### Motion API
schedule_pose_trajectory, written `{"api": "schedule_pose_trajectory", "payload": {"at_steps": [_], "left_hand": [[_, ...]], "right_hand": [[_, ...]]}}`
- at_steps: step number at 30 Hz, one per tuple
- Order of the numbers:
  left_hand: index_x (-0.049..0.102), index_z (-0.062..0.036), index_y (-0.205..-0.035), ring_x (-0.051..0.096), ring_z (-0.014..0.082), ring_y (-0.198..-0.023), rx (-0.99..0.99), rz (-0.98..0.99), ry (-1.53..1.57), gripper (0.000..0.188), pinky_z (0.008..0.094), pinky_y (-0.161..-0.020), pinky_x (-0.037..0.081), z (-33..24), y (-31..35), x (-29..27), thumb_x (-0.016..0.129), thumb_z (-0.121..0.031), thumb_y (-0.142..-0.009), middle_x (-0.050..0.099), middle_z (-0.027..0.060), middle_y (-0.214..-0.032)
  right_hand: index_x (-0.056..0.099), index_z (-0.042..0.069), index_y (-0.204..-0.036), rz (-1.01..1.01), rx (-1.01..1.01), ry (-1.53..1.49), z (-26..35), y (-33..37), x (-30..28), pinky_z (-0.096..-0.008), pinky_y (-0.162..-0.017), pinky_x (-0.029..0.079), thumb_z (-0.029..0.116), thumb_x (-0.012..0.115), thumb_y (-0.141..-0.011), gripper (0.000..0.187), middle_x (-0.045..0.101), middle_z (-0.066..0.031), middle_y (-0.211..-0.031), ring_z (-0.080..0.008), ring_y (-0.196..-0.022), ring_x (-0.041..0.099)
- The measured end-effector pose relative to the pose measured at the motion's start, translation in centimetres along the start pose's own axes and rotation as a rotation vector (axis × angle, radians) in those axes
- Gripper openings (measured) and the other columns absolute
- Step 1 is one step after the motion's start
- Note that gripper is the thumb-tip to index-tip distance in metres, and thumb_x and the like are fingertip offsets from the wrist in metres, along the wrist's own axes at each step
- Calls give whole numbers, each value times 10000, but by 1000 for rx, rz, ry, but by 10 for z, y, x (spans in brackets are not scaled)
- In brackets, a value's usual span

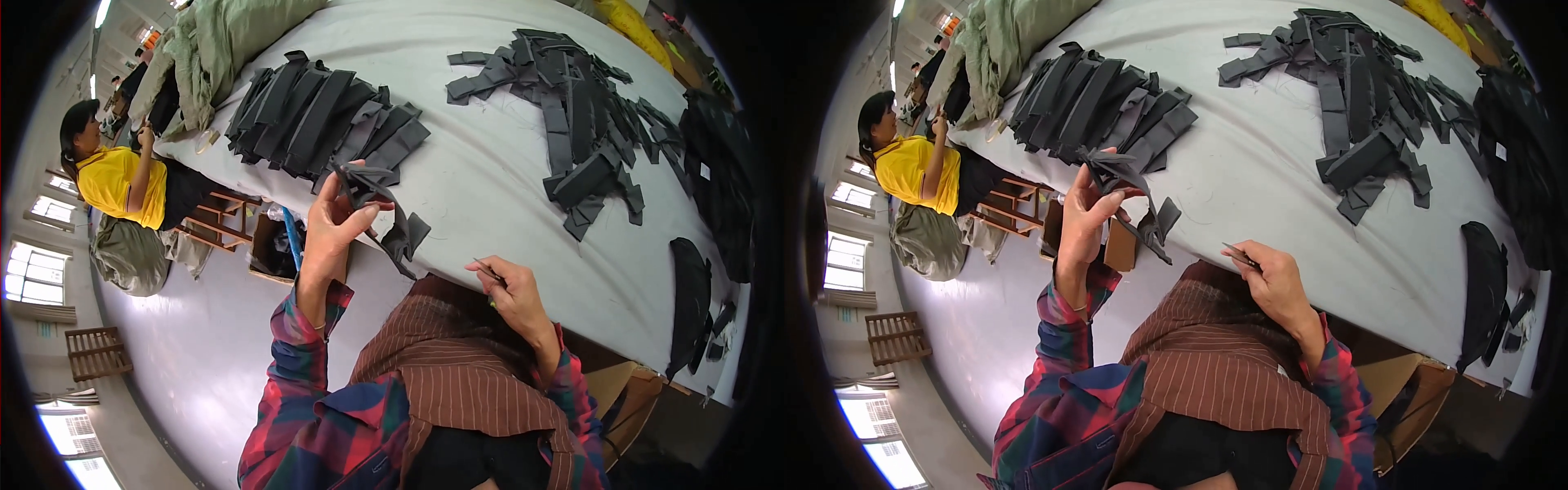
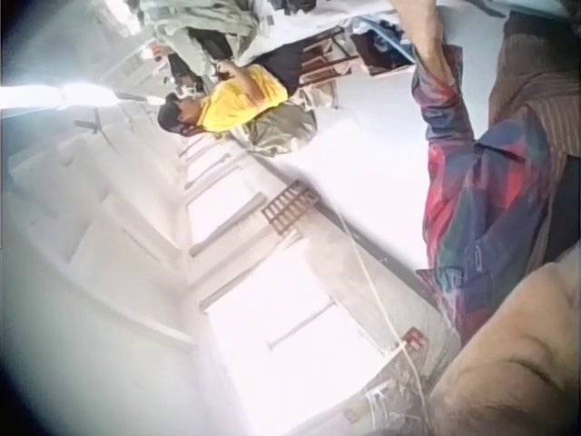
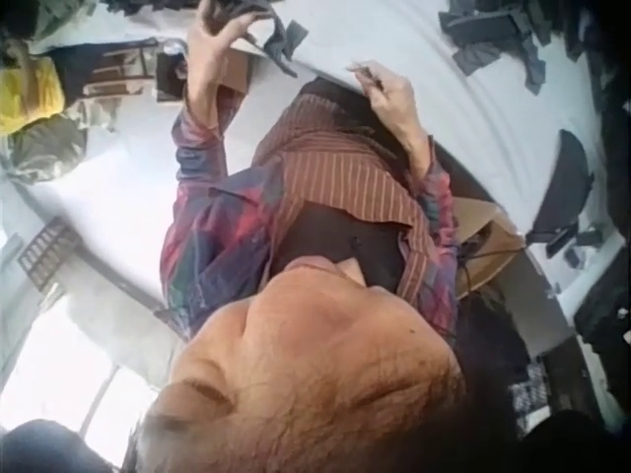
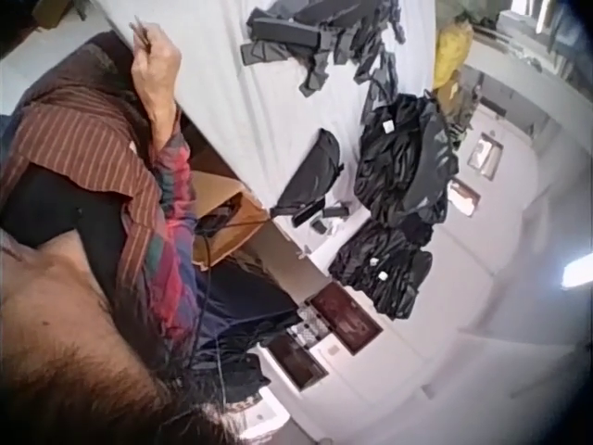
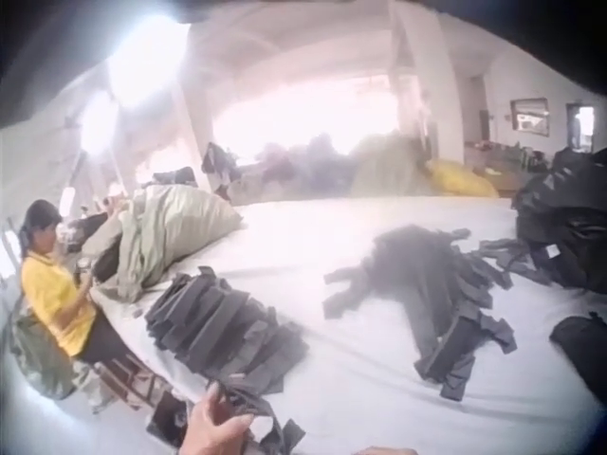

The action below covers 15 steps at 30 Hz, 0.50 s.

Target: The recorder uses a small nipper tool to trim excess threads and clean edges of dark grey fabric components on a production table.

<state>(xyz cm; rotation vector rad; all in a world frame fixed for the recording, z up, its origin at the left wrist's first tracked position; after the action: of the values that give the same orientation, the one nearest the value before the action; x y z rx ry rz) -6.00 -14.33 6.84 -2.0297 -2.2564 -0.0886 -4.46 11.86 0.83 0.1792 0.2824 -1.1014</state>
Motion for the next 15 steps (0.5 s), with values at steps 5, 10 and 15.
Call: {"api": "schedule_pose_trajectory", "payload": {"at_steps": [5, 10, 15], "left_hand": [[354, -3, -1381, 634, 164, -924, 12, -18, -86, 668, 272, -800, 488, -8, 2, 7, 685, -40, -801, 634, 110, -1048], [252, 28, -1397, 611, 143, -833, -10, 19, -206, 709, 275, -767, 491, 4, -9, -5, 674, -58, -834, 637, 105, -960], [378, -12, -1349, 648, 246, -845, 284, -192, -886, 721, 338, -756, 504, -37, -66, -38, 732, -202, -750, 650, 154, -920]], "right_hand": [[647, 19, -1037, -54, -129, 14, 20, -2, 5, -239, -656, 451, -16, 612, -831, 213, 634, -71, -796, -122, -675, 557], [640, 62, -1062, -191, -169, 202, 11, -3, -6, -323, -666, 494, 56, 674, -784, 280, 656, -112, -903, -268, -747, 631], [646, 80, -1050, -355, -82, 278, -31, 5, -20, -341, -647, 482, 81, 685, -769, 284, 651, -104, -878, -280, -741, 627]]}}
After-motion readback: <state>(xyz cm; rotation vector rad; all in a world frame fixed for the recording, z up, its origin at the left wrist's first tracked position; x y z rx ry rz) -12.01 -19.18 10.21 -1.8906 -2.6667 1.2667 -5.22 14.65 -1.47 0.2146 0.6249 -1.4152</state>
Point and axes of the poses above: each hand's wrist, its own y-axis away from the middle knuckle, its own x-axis out of the palm, z = x × y, the point moved 3 cm from there along -y, towards the middle knuckle
